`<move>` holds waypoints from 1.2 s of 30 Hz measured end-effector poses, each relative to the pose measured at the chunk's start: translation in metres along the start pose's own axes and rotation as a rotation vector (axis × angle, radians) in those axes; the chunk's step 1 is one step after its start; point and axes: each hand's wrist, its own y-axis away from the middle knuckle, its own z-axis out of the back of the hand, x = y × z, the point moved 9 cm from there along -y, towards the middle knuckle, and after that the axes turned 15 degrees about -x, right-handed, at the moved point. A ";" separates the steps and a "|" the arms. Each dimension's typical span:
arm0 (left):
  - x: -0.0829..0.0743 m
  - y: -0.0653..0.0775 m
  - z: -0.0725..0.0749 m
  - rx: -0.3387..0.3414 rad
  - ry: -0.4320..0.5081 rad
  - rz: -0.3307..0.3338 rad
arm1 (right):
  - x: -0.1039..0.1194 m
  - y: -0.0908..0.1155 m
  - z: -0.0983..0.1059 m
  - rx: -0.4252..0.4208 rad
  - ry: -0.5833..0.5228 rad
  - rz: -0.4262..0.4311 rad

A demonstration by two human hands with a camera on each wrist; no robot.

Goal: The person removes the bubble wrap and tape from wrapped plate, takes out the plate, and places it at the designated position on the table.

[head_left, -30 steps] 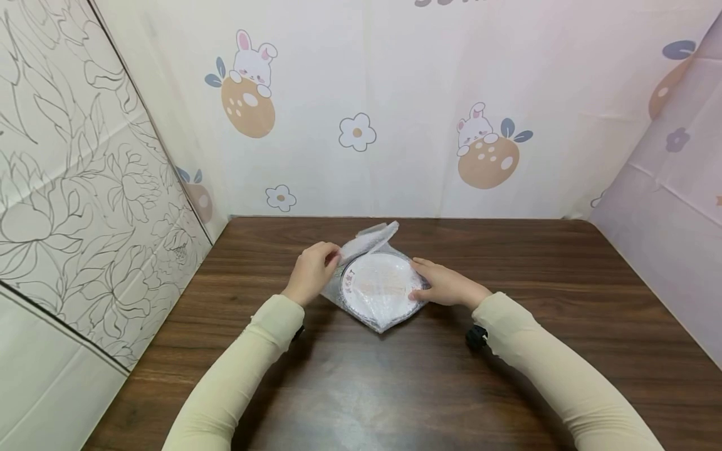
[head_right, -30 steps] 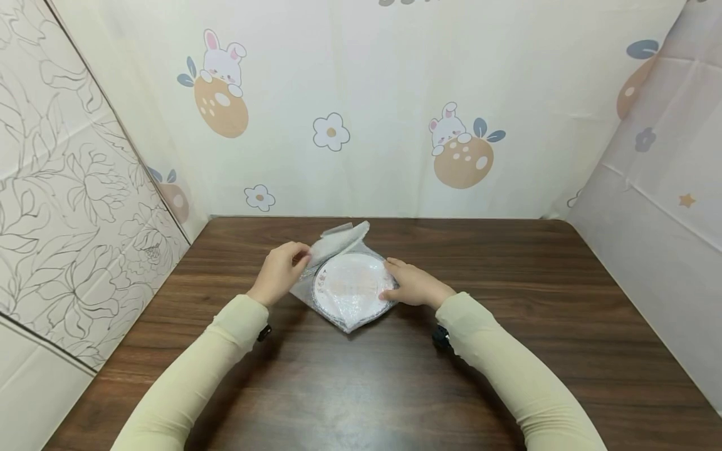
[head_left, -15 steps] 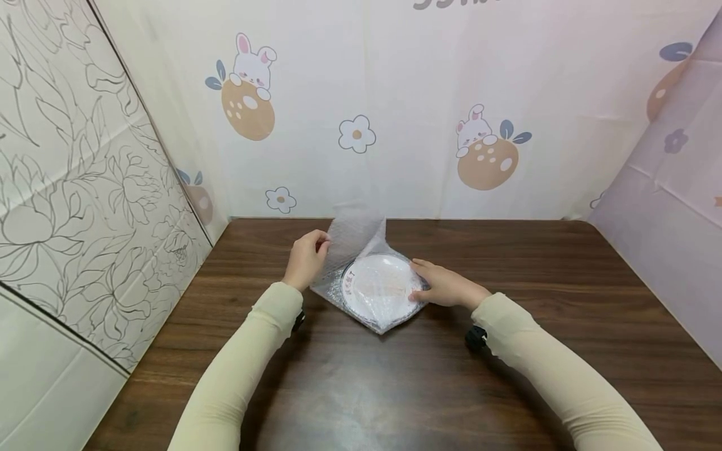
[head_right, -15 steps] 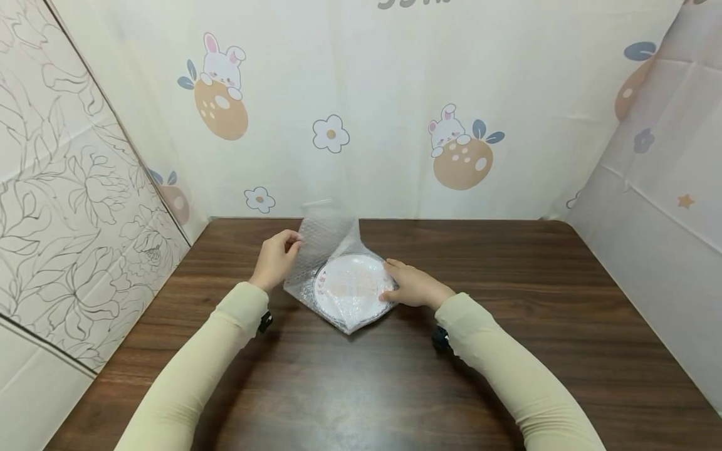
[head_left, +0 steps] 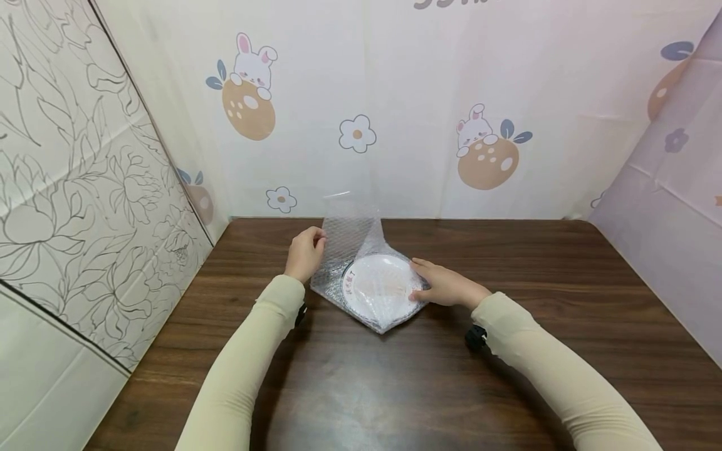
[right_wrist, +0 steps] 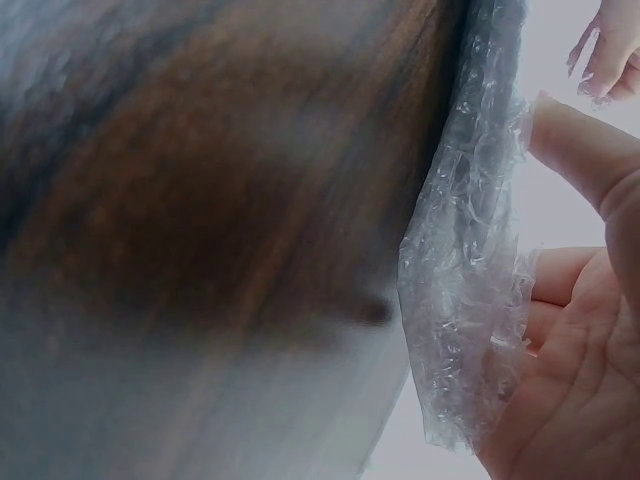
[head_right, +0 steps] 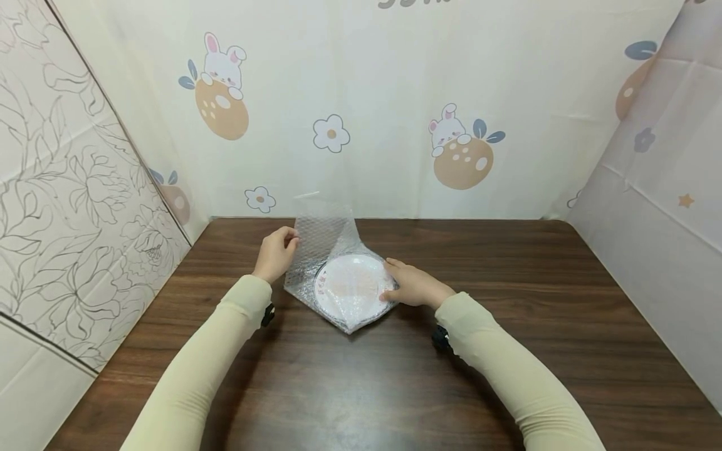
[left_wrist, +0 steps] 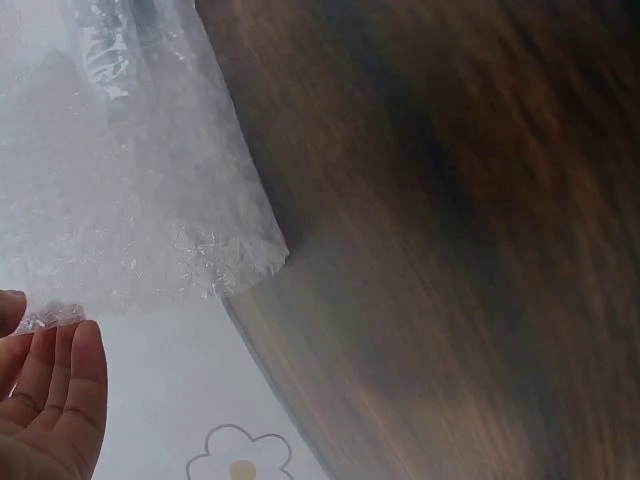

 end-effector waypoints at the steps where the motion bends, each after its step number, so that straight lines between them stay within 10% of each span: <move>1: 0.001 0.000 0.001 -0.002 0.000 0.005 | 0.000 0.000 0.000 -0.001 0.000 0.000; 7: -0.004 0.002 0.012 -0.078 -0.006 -0.035 | -0.001 -0.001 0.000 -0.013 -0.006 0.012; 17: -0.039 0.009 0.005 -0.090 -0.126 -0.387 | -0.002 -0.002 -0.001 -0.015 -0.004 0.016; 36: -0.010 0.016 -0.041 0.333 -0.298 -0.161 | -0.003 -0.002 -0.002 -0.004 -0.009 0.009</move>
